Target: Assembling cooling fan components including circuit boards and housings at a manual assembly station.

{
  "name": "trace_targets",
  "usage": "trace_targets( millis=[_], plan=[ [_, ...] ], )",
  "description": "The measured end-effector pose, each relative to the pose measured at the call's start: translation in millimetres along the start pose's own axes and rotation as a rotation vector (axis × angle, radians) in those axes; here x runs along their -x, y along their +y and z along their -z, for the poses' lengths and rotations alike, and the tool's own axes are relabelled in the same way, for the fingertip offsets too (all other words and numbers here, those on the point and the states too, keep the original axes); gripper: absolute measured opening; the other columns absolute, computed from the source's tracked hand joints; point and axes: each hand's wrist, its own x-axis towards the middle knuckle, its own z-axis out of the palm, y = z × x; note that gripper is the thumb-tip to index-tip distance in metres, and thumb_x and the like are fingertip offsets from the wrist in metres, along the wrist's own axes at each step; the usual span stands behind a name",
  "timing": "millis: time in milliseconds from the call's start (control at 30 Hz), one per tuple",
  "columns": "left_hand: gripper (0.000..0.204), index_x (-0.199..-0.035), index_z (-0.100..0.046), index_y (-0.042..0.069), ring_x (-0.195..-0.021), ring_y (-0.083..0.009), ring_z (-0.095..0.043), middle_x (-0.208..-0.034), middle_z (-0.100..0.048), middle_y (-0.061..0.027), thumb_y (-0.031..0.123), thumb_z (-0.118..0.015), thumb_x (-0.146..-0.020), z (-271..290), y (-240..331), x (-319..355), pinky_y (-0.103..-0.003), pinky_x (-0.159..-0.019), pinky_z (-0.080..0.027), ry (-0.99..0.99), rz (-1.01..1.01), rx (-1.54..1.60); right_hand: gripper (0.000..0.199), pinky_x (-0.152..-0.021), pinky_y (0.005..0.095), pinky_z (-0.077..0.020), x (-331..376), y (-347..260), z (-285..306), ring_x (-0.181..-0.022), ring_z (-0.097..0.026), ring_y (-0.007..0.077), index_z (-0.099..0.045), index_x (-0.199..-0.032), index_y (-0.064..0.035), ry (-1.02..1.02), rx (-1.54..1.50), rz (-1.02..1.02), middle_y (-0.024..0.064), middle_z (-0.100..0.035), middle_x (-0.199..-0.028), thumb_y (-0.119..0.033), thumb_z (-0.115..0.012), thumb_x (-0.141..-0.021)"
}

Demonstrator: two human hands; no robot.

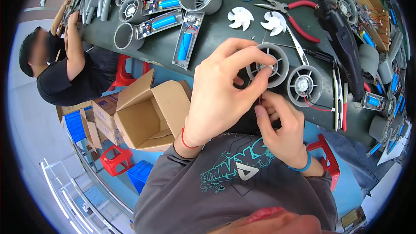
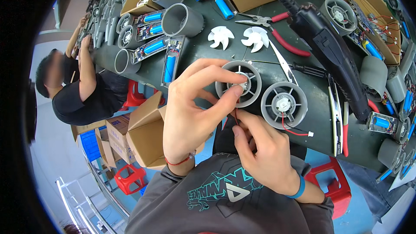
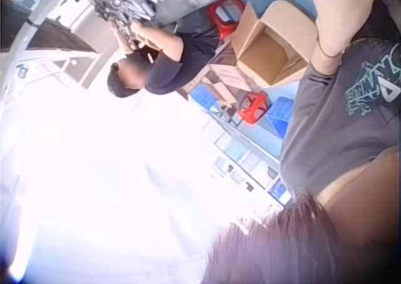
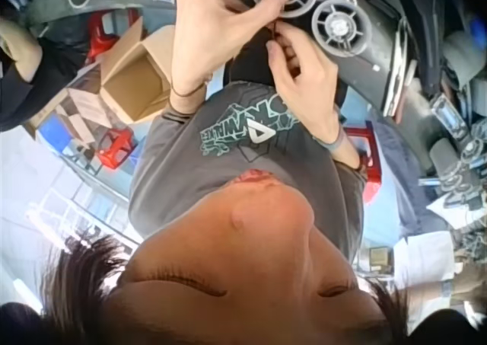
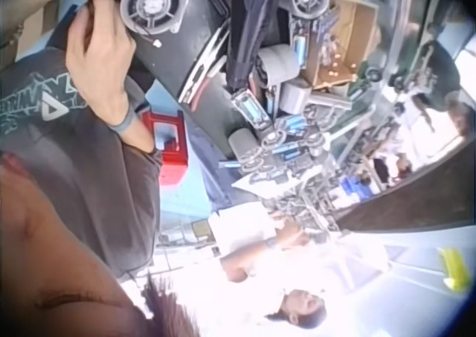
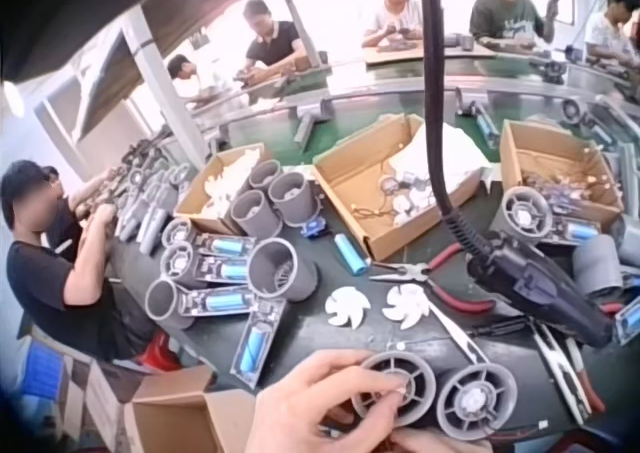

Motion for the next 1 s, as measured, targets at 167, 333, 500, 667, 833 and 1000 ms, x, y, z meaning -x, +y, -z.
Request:
trace_targets(
  millis=[167, 333, 500, 667, 833, 1000],
  plan=[
    [0.016, -0.100, -0.075, 0.005, -0.085, -0.0145, -0.069, -0.112, -0.065, -0.0131, 0.000, -0.070, -0.085, 0, 1, 1, -0.024, -0.059, -0.057, 0.002, 0.033, 0.070, 0.026, -0.051, 0.0324, -0.0501, 3, 4, -1, -0.057, -0.064, 0.0242, -0.065, -0.112, 0.0001, 0.025, 0.036, -0.004, 0.0117, -0.068, -0.085, 0.004, -0.064, -0.087],
    [0.017, -0.101, -0.074, 0.005, -0.087, -0.0145, -0.069, -0.114, -0.066, -0.0124, -0.001, -0.069, -0.086, -2, 4, 2, -0.024, -0.060, -0.057, -0.002, 0.062, 0.086, 0.018, -0.050, 0.0327, -0.0471, -6, -9, 4, -0.055, -0.063, 0.0238, -0.062, -0.107, 0.0052, -0.051, 0.216, 0.042, 0.0152, -0.063, -0.077, 0.006, -0.058, -0.090],
    [0.020, -0.102, -0.074, 0.004, -0.089, -0.0143, -0.069, -0.115, -0.068, -0.0111, -0.004, -0.067, -0.085, -9, 4, 5, -0.025, -0.060, -0.058, 0.071, 0.027, 0.077, 0.016, -0.053, 0.0455, -0.0481, -4, -20, 5, -0.062, -0.060, 0.0413, -0.060, -0.101, 0.0013, -0.069, 0.460, 0.014, 0.0170, -0.062, -0.077, 0.004, -0.056, -0.085],
    [0.022, -0.104, -0.073, 0.004, -0.090, -0.0145, -0.069, -0.114, -0.069, -0.0108, -0.004, -0.068, -0.084, -11, 6, 6, -0.025, -0.061, -0.058, 0.098, 0.025, 0.092, 0.015, -0.051, 0.0449, -0.0474, -4, -21, 5, -0.058, -0.060, 0.0379, -0.060, -0.098, -0.0005, -0.106, 0.567, 0.041, 0.0141, -0.059, -0.076, 0.001, -0.059, -0.083],
    [0.024, -0.106, -0.072, 0.004, -0.090, -0.0140, -0.068, -0.114, -0.069, -0.0101, -0.003, -0.068, -0.084, -11, 6, 5, -0.025, -0.062, -0.059, 0.098, 0.017, 0.101, 0.015, -0.049, 0.0428, -0.0473, -5, -24, 5, -0.056, -0.060, 0.0338, -0.059, -0.096, -0.0011, -0.137, 0.675, 0.064, 0.0119, -0.055, -0.075, 0.000, -0.061, -0.081],
    [0.025, -0.108, -0.071, 0.005, -0.091, -0.0136, -0.067, -0.114, -0.069, -0.0096, -0.003, -0.068, -0.084, -11, 3, 5, -0.024, -0.061, -0.056, 0.101, 0.004, 0.074, 0.013, -0.049, 0.0375, -0.0477, -2, -23, 13, -0.053, -0.060, 0.0284, -0.064, -0.096, -0.0026, -0.177, 0.625, 0.152, 0.0089, -0.060, -0.074, -0.005, -0.068, -0.084]
  ],
)
